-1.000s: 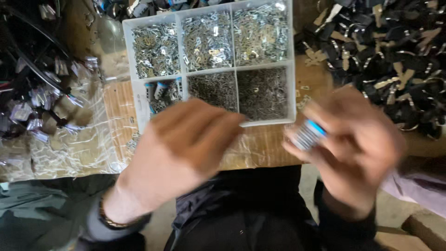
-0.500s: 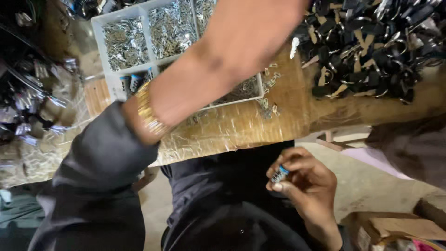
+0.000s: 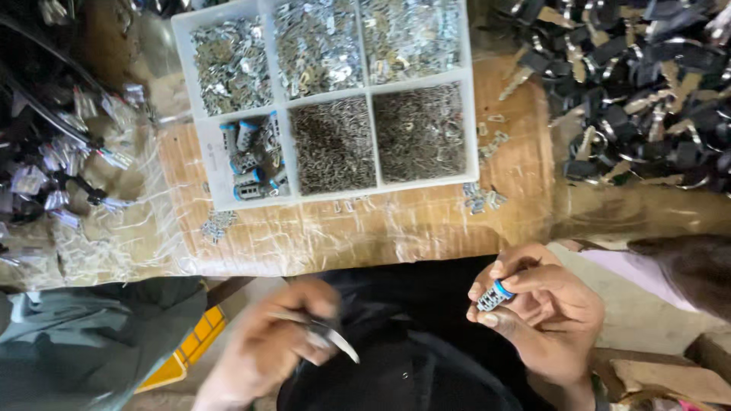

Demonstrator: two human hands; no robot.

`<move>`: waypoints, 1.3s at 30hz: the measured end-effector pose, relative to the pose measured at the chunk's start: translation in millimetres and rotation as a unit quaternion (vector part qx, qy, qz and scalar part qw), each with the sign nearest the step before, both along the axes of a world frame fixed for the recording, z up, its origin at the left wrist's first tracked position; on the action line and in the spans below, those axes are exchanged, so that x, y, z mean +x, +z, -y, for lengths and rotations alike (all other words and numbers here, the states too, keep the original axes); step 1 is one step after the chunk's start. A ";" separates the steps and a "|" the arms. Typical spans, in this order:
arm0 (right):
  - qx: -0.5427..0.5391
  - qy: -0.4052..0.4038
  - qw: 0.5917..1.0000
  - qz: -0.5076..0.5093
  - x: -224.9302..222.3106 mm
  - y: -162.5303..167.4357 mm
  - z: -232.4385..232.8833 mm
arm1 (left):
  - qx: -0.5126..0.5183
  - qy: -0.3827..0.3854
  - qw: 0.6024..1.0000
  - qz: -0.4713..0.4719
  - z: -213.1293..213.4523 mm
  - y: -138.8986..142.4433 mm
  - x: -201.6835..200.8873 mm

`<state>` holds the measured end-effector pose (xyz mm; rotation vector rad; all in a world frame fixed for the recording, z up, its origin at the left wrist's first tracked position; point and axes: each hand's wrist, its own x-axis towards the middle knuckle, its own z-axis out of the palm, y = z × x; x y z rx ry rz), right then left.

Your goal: The person holds a lock plug cylinder in one hand and repeatedly picks small metal pins and wafers from a compartment tray, inserting them one at a time into the plug by hand. They occasionally reach across the table for parts and continue loading the cylinder throughout the clip.

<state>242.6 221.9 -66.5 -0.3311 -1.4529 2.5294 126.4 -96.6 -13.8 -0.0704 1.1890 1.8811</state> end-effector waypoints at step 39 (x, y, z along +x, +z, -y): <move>0.041 -0.071 0.995 -0.058 -6.9 -12.5 -42.4 | -0.349 -0.037 0.636 -0.687 -95.4 -10.1 -17.4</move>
